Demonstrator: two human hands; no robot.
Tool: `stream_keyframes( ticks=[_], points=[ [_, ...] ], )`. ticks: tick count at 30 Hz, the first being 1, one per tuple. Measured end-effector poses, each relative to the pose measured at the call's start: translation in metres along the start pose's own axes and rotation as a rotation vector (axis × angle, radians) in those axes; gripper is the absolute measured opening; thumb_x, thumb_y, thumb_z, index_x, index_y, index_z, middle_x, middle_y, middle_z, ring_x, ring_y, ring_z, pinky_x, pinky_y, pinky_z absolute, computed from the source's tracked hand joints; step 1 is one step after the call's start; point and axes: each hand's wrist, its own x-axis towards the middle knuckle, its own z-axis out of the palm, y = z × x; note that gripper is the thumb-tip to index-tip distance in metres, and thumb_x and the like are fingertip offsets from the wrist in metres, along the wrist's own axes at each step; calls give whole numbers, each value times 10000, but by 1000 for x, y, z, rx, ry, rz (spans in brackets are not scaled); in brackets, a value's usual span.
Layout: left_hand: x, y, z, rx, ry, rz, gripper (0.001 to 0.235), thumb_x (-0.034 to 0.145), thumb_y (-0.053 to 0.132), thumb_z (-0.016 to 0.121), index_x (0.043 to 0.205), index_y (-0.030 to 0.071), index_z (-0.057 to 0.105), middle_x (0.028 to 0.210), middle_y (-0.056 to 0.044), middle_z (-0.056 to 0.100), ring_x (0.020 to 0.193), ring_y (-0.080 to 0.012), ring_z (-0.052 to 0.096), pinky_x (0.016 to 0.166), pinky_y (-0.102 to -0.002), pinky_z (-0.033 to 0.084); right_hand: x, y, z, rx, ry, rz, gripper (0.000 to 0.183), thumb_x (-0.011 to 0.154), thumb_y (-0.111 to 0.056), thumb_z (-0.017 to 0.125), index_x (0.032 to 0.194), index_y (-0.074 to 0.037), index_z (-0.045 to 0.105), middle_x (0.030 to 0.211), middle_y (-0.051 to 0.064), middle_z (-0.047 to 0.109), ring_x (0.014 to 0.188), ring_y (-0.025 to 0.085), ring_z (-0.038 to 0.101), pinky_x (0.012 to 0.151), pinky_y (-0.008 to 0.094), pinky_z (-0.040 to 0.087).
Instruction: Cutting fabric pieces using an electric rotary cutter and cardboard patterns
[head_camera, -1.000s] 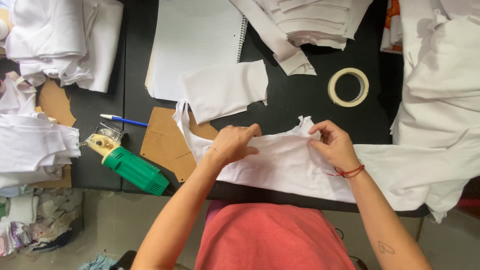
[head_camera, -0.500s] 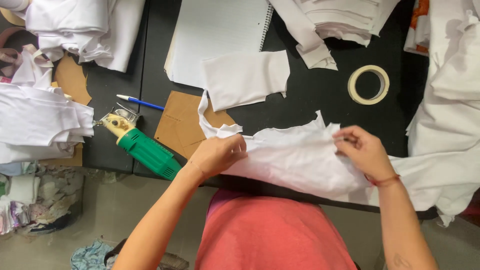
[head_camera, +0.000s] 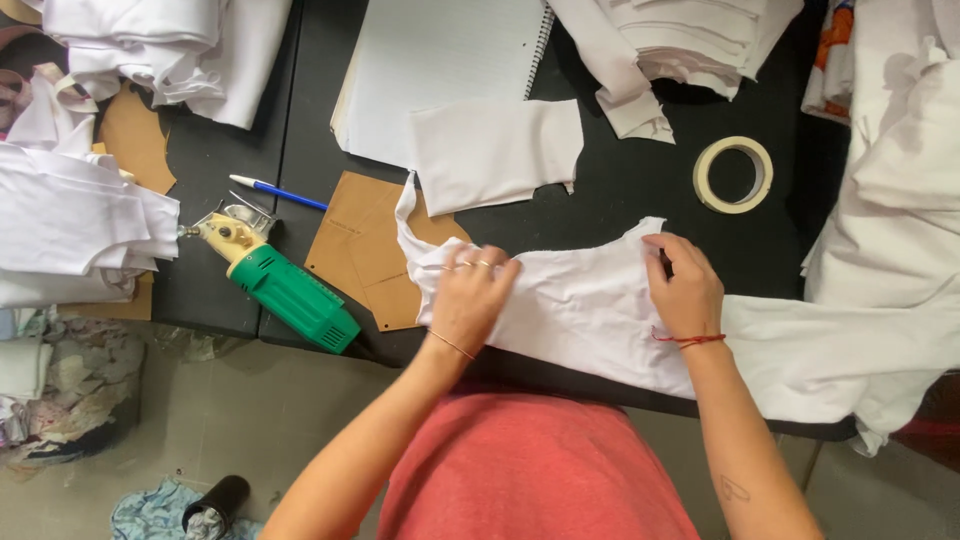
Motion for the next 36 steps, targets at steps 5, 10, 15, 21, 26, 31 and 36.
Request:
stream_keyframes(
  ticks=[5, 10, 15, 21, 26, 31, 36],
  points=[
    [-16, 68, 7, -407, -128, 173, 706, 676, 313, 705, 1277, 187, 357, 1398, -71, 294, 1287, -204, 301, 1030, -567, 199, -14, -64, 4, -138, 374, -548, 122, 870, 27, 535, 973, 30, 601, 1159, 184, 544, 987, 327, 533, 850, 382, 419],
    [-36, 47, 8, -255, -106, 73, 600, 788, 530, 420, 1282, 200, 333, 1413, -63, 253, 1320, -165, 208, 1055, -520, 93, -47, -55, 50, -167, 74, -505, 399, 888, -262, 414, 1224, -50, 454, 1322, 151, 396, 1203, 313, 366, 979, 484, 216],
    [-46, -11, -19, -201, -61, -6, 617, 742, 403, 568, 1248, 97, 390, 1336, -98, 372, 1241, -205, 344, 1018, -517, 177, -42, -46, 46, -312, 104, -305, 534, 907, -334, 410, 1315, 10, 380, 1376, 265, 294, 1244, 421, 265, 908, 676, 75],
    [-37, -126, -26, 105, 211, -476, 135, 710, 304, 656, 738, 216, 558, 726, -2, 523, 598, -194, 532, 482, -305, 438, -41, -54, 34, -265, 201, -423, 448, 766, -22, 545, 1208, 22, 482, 1393, 237, 294, 1258, 396, 304, 930, 601, 247],
    [-26, -144, -15, -22, -326, -761, 734, 379, 534, 791, 901, 192, 406, 962, -49, 508, 886, -274, 525, 734, -413, 405, -62, -73, 37, -20, 148, -391, 388, 720, -21, 573, 1102, -79, 558, 1319, 144, 407, 1181, 276, 423, 962, 357, 358],
    [-23, -138, -9, 54, -500, -700, 730, 359, 492, 795, 908, 174, 433, 988, -62, 549, 917, -260, 533, 792, -432, 367, -81, -82, 34, 56, 121, -308, 347, 728, -18, 562, 1068, -87, 573, 1268, 134, 443, 1140, 276, 457, 920, 354, 387],
    [-9, -136, -28, 10, -509, -656, 754, 374, 444, 819, 953, 202, 402, 1024, -73, 494, 961, -308, 501, 840, -438, 360, -96, -80, 27, 115, 96, -250, 318, 730, -16, 567, 1030, -117, 602, 1227, 103, 486, 1117, 258, 476, 954, 353, 359]
  ],
)
